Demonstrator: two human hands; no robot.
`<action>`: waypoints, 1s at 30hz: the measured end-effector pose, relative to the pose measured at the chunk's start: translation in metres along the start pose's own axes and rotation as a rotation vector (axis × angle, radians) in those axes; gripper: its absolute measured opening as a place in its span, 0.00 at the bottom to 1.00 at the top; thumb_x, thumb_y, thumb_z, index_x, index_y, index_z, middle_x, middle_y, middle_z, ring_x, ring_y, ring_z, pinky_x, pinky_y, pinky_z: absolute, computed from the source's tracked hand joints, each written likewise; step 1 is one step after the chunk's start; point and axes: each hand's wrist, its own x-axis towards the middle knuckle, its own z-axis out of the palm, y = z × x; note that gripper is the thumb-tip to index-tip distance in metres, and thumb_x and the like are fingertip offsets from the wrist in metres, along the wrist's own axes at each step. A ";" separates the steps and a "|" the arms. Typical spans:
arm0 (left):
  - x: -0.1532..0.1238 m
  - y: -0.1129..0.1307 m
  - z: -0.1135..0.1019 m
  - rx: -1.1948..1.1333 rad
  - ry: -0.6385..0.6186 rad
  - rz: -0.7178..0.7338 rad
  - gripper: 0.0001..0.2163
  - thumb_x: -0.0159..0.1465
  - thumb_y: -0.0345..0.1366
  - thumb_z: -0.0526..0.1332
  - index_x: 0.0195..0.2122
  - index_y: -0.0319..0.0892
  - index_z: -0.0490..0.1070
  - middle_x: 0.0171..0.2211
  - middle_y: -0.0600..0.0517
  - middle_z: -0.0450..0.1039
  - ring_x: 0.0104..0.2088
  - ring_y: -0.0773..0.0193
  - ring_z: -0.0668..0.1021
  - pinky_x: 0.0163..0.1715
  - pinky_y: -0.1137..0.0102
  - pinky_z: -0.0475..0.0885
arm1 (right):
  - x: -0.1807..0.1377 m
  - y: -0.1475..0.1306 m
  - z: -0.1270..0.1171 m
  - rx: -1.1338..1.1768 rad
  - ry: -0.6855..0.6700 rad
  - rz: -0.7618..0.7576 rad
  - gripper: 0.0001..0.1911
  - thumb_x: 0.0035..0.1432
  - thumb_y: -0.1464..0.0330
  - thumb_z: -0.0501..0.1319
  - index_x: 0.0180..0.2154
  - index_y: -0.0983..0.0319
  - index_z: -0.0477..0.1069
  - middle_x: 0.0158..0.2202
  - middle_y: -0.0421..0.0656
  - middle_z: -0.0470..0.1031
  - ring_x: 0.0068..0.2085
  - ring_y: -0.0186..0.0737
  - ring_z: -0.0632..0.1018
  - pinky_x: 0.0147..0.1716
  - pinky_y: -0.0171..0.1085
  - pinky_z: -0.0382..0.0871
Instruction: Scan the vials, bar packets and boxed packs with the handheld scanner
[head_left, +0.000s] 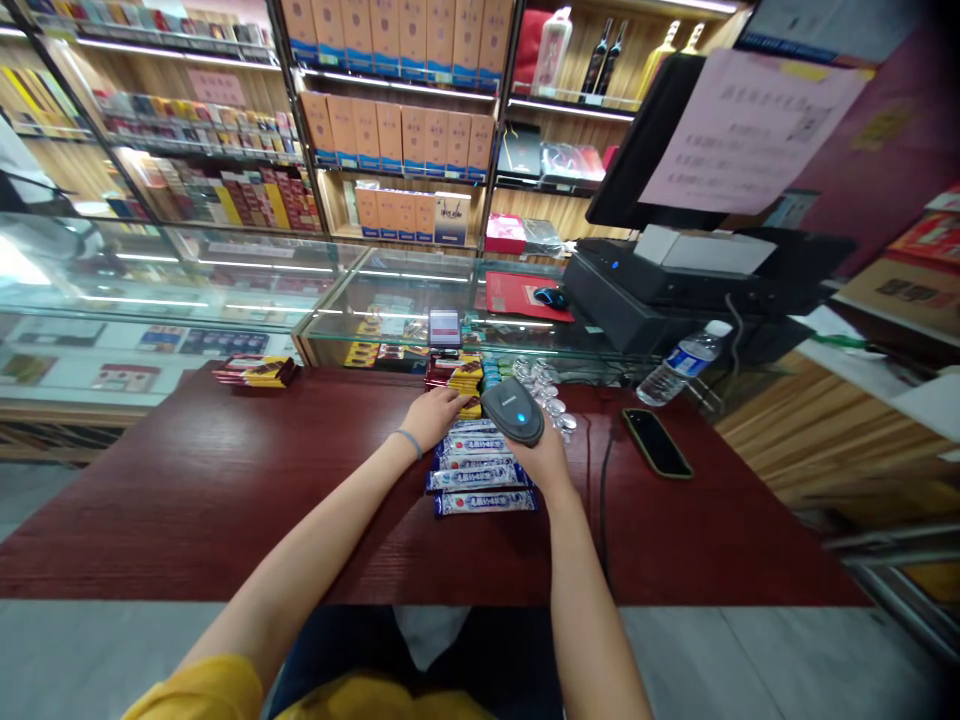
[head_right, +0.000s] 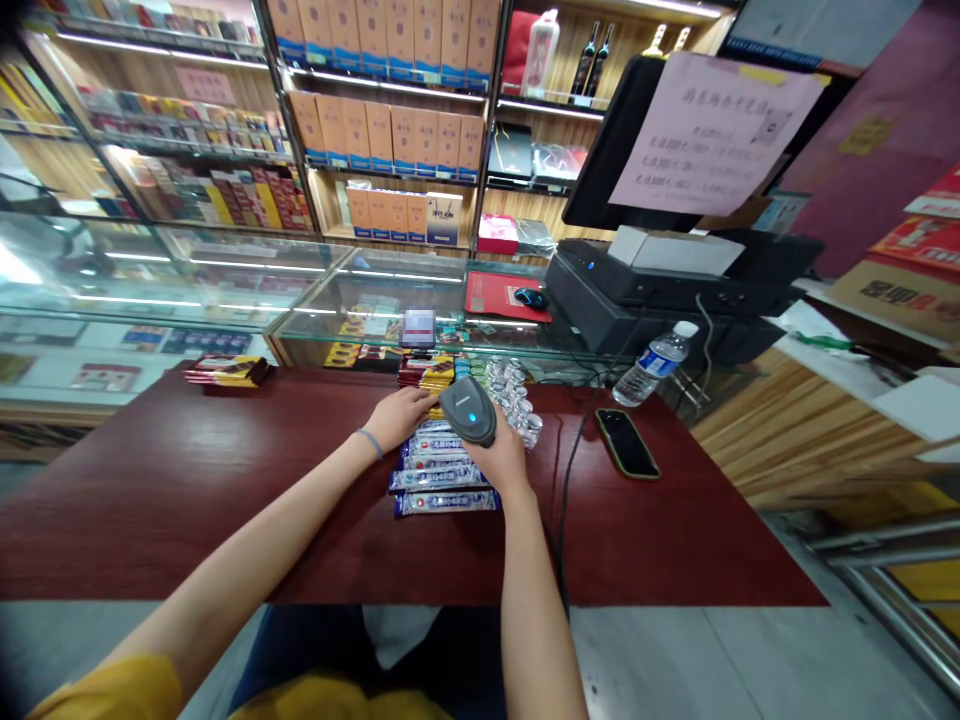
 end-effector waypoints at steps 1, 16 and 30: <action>0.001 0.001 0.000 0.029 -0.018 -0.008 0.16 0.69 0.30 0.60 0.56 0.47 0.76 0.45 0.43 0.79 0.46 0.55 0.79 0.47 0.64 0.74 | 0.000 0.000 0.000 0.002 -0.004 0.003 0.32 0.47 0.62 0.70 0.55 0.57 0.72 0.45 0.46 0.84 0.48 0.55 0.83 0.49 0.48 0.78; -0.034 -0.002 -0.016 -0.349 0.627 -0.208 0.11 0.71 0.36 0.60 0.50 0.47 0.80 0.44 0.47 0.79 0.47 0.57 0.78 0.52 0.61 0.73 | 0.000 0.010 0.004 -0.019 0.078 -0.022 0.32 0.44 0.60 0.71 0.53 0.59 0.73 0.40 0.46 0.84 0.45 0.55 0.84 0.46 0.47 0.79; -0.043 -0.027 0.002 -1.762 0.946 -0.739 0.16 0.57 0.36 0.74 0.44 0.45 0.72 0.45 0.51 0.79 0.44 0.65 0.81 0.55 0.58 0.76 | -0.008 -0.013 0.009 -0.233 -0.191 -0.021 0.29 0.51 0.60 0.69 0.55 0.54 0.70 0.37 0.42 0.83 0.38 0.52 0.83 0.35 0.40 0.74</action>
